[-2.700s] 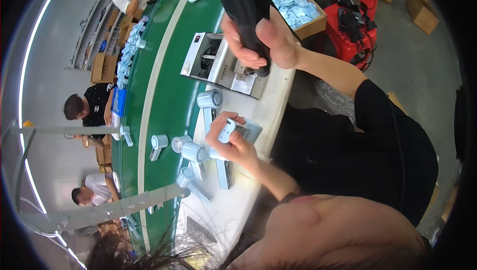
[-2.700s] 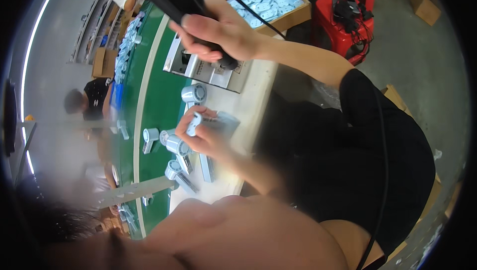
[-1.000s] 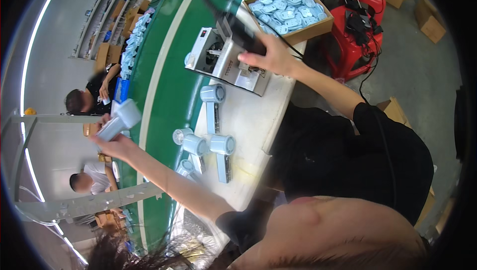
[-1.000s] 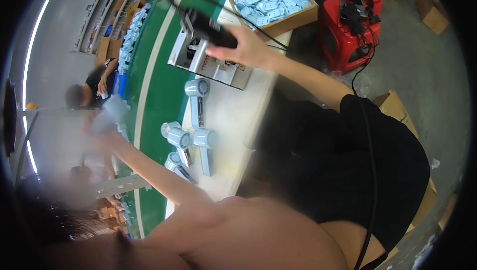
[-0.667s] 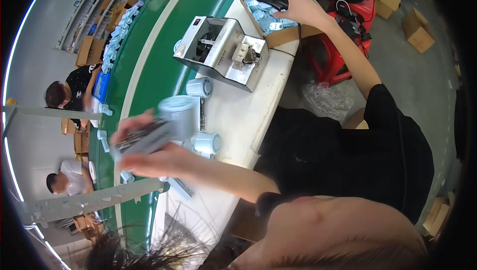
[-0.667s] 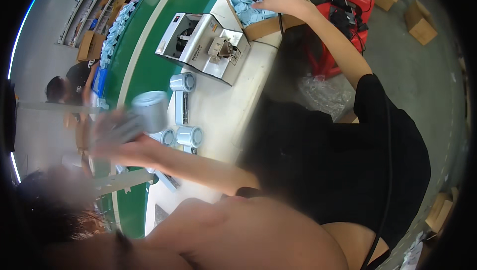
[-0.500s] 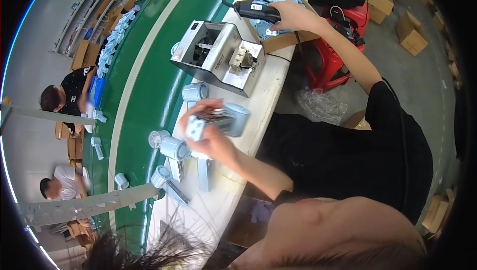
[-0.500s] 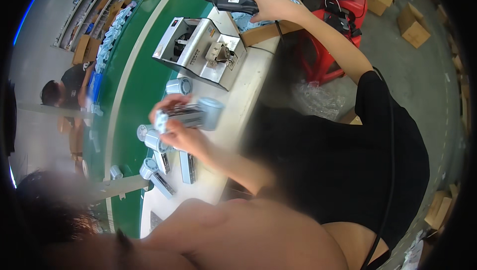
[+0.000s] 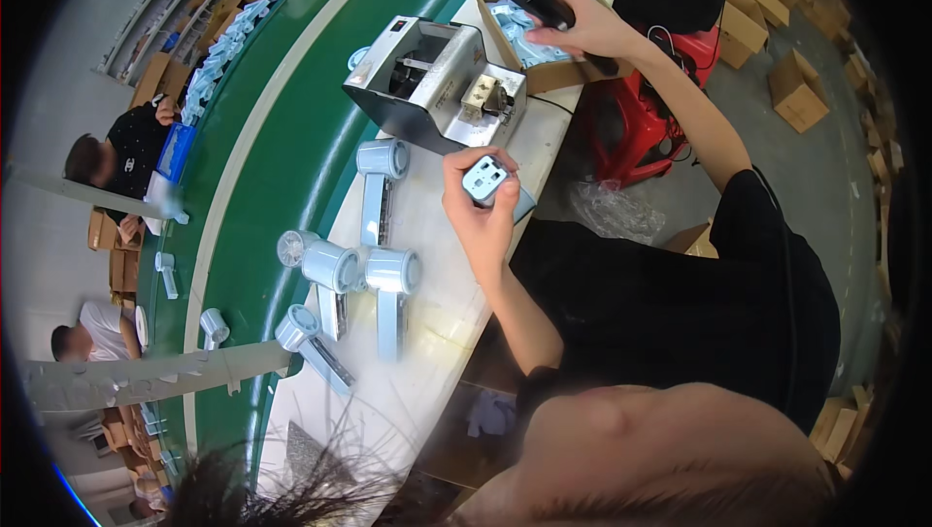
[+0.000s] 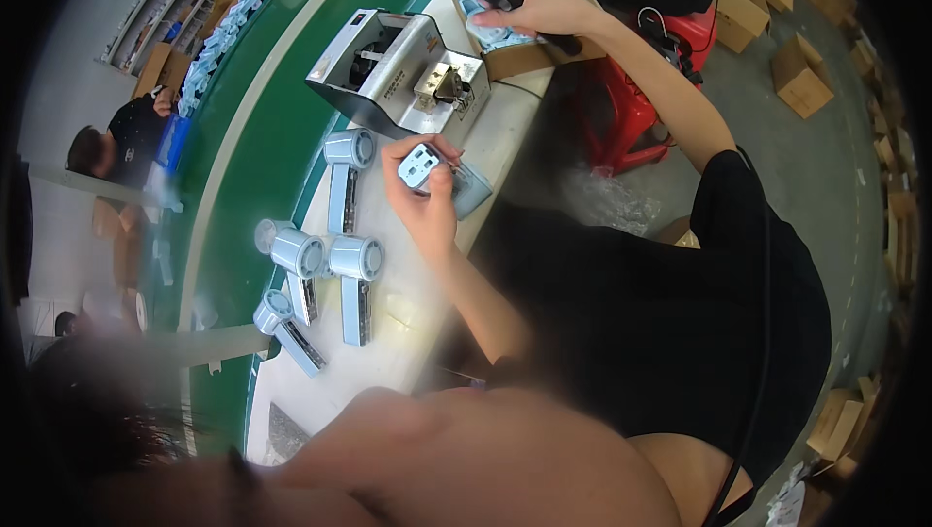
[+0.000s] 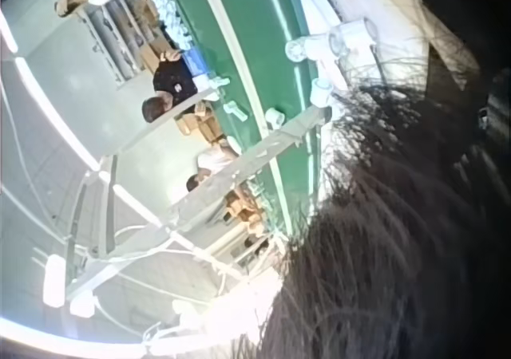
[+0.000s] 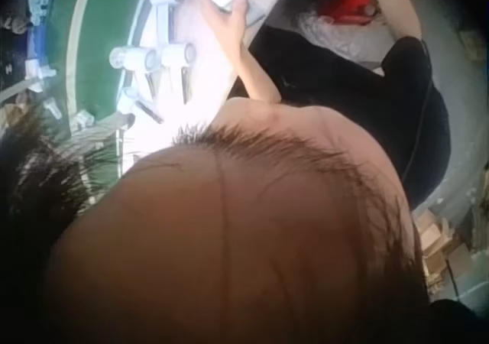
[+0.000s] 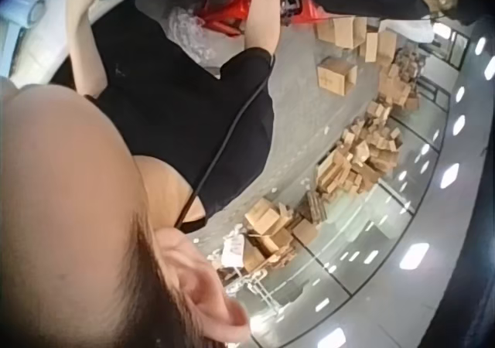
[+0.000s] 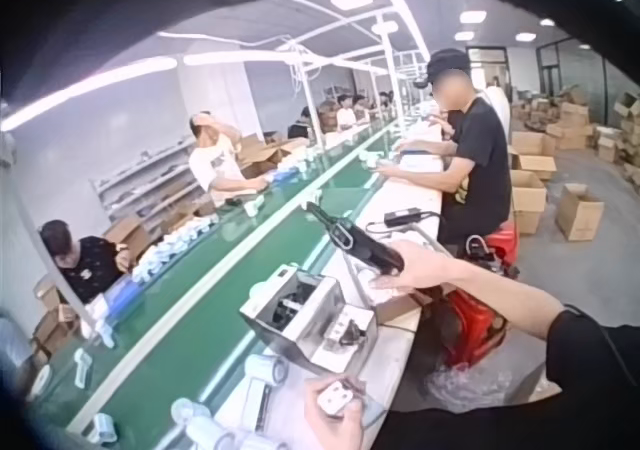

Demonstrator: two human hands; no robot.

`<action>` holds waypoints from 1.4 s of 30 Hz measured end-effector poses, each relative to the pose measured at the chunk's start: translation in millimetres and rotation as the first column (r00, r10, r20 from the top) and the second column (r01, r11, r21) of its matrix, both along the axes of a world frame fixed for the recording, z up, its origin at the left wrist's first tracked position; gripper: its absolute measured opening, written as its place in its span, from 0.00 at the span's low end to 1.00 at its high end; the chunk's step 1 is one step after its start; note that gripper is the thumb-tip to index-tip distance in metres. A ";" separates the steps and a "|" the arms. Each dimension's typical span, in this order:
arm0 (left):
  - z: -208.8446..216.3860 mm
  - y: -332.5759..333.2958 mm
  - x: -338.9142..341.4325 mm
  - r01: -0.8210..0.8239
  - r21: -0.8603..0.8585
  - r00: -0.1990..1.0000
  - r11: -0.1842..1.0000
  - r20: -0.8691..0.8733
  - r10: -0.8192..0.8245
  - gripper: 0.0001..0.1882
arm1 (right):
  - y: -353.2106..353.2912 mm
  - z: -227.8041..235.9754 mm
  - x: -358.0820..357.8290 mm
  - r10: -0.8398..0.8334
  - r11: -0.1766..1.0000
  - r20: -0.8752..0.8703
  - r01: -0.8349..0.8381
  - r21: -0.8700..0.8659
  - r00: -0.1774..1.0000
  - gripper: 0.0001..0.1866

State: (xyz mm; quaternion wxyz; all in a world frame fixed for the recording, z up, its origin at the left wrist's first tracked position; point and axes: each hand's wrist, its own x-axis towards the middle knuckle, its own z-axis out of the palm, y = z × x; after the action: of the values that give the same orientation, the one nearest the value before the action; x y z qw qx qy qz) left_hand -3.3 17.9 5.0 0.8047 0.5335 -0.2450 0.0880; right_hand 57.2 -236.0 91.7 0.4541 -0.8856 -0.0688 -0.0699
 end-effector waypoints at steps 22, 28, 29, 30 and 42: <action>-3.0 2.9 -6.5 0.049 0.185 0.998 0.981 0.015 -0.053 0.33 | 95.2 23.0 -45.0 0.491 0.865 -0.106 -0.498 -0.056 0.865 0.25; 2.1 -12.4 1.5 -0.232 -0.050 0.966 0.971 0.103 0.236 0.26 | 96.9 38.0 -18.1 0.189 0.581 0.345 -0.388 0.716 0.919 0.17; -1.7 -12.1 5.6 -0.254 -0.038 0.957 0.966 0.133 0.257 0.26 | 101.3 36.4 -7.9 0.160 0.606 0.408 -0.416 0.678 0.899 0.18; -6.4 -10.6 8.7 -0.277 -0.025 0.947 0.961 0.164 0.277 0.26 | 106.0 34.6 0.8 0.132 0.630 0.470 -0.440 0.639 0.873 0.20; -6.4 -16.9 8.6 -0.173 -0.030 0.974 0.984 0.145 0.176 0.29 | 102.7 9.9 21.9 0.117 0.634 0.437 -0.406 0.658 0.892 0.20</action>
State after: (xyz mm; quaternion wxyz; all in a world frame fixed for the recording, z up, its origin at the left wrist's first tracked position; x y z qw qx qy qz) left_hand 5.4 0.9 -1.3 0.7782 0.5380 -0.2552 0.1996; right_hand 79.0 -133.3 101.6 0.7557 -0.5794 -0.2452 -0.1817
